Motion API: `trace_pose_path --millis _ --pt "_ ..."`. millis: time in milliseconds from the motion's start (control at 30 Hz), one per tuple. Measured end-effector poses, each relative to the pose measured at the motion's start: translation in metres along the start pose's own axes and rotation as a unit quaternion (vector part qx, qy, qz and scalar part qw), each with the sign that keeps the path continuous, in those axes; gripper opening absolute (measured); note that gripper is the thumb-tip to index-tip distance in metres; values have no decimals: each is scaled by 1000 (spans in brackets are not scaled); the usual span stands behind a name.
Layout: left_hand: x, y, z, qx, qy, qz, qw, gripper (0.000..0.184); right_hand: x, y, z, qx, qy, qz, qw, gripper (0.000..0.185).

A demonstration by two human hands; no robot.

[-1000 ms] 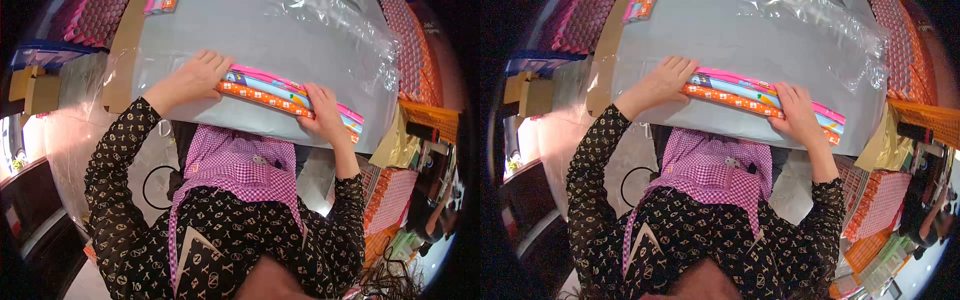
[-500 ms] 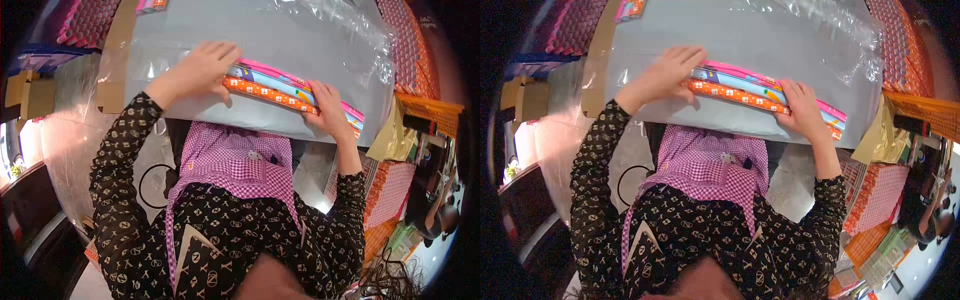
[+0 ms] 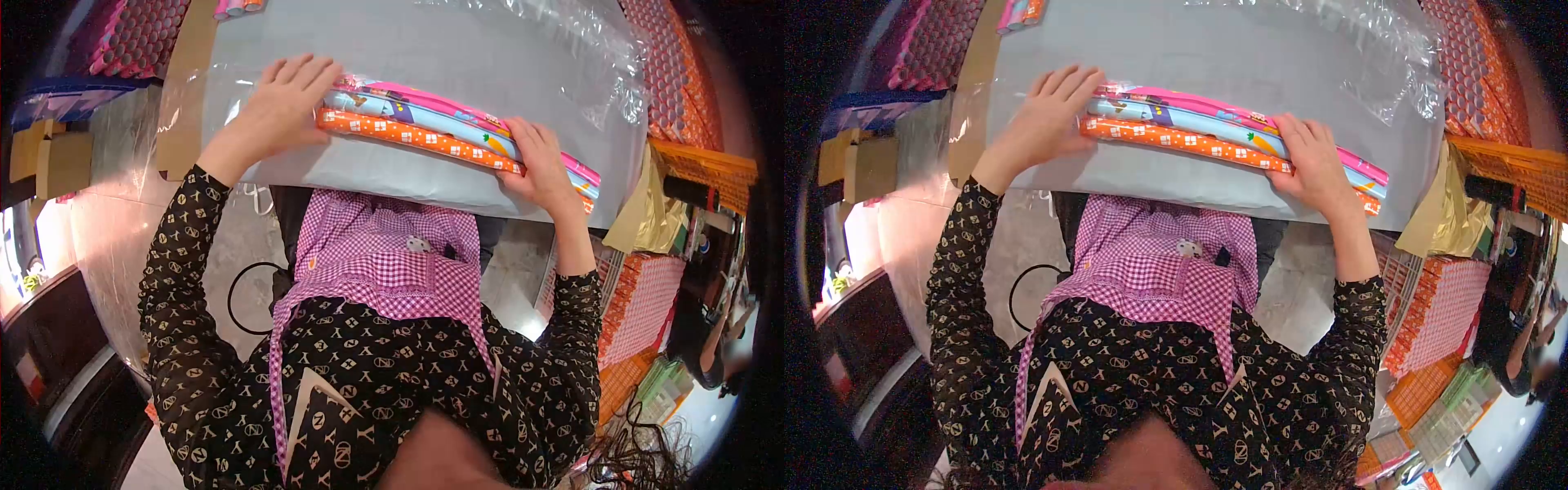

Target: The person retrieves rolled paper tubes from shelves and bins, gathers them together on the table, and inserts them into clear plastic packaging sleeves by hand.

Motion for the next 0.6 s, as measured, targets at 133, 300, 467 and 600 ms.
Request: trace_pose_path --millis 133,300,467,600 --pt "-7 -16 15 39 -25 24 999 84 -1 1 2 4 3 0 1000 79" --pt "-4 -25 28 88 -57 48 993 71 0 4 1 2 4 -2 1000 78" --pt "1 -33 33 79 -28 24 996 79 -3 0 -2 -3 2 23 1000 78" --pt "7 -39 35 93 -51 40 994 84 -5 3 1 -9 3 20 1000 79"
Point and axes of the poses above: each hand's wrist, its own z-axis towards the middle knuckle, its own x-axis out of the palm, y = z × x, the point moved 5 cm from there along z, towards the middle knuckle, and after that the axes turned 9 degrees about z, right-handed, at the moved point
